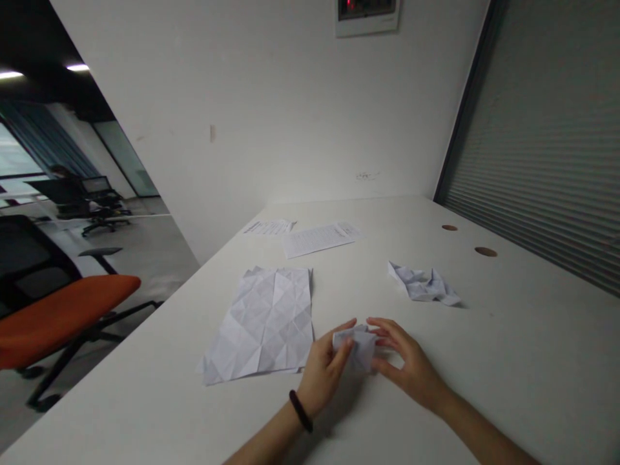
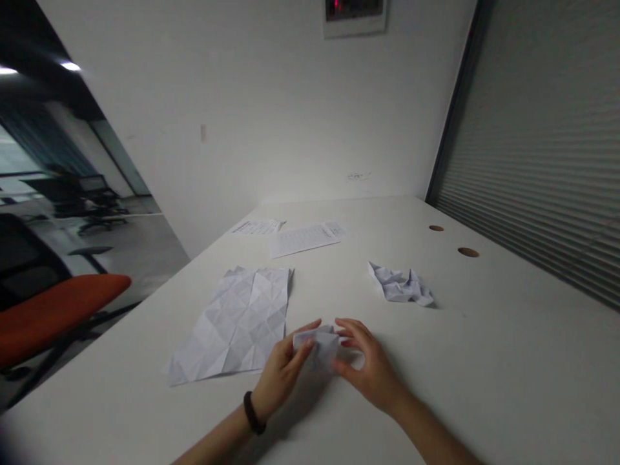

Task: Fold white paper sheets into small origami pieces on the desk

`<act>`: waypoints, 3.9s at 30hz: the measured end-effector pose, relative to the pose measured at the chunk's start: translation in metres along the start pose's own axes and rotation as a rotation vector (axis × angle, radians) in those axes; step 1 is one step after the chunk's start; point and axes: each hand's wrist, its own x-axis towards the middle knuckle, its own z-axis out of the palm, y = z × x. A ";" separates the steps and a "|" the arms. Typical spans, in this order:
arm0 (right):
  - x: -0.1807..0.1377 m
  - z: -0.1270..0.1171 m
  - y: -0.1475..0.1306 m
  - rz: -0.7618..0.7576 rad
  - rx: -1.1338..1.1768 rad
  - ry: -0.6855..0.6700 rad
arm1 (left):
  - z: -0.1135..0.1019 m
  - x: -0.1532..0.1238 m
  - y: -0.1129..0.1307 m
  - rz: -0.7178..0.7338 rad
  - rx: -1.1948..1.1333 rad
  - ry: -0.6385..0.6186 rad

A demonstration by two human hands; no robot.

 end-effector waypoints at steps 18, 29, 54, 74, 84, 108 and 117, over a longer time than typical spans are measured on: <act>0.006 -0.011 0.012 -0.101 -0.448 -0.130 | -0.006 0.005 -0.015 0.242 0.692 -0.142; 0.001 -0.008 0.011 -0.039 -0.460 -0.145 | 0.011 -0.014 0.000 0.203 0.814 -0.263; 0.007 -0.012 0.021 -0.114 -0.464 -0.056 | -0.002 0.004 -0.020 0.172 0.743 -0.135; 0.006 -0.021 0.022 0.173 -0.418 -0.106 | -0.006 0.003 -0.022 0.224 0.621 -0.161; 0.009 -0.023 0.013 0.149 -0.409 -0.025 | -0.003 0.001 -0.028 0.201 0.489 -0.191; -0.008 -0.024 0.006 0.026 -0.712 -0.410 | -0.008 -0.011 -0.004 0.379 0.693 -0.487; -0.006 -0.022 -0.001 0.089 -0.680 -0.380 | 0.000 -0.010 -0.003 0.251 0.679 -0.406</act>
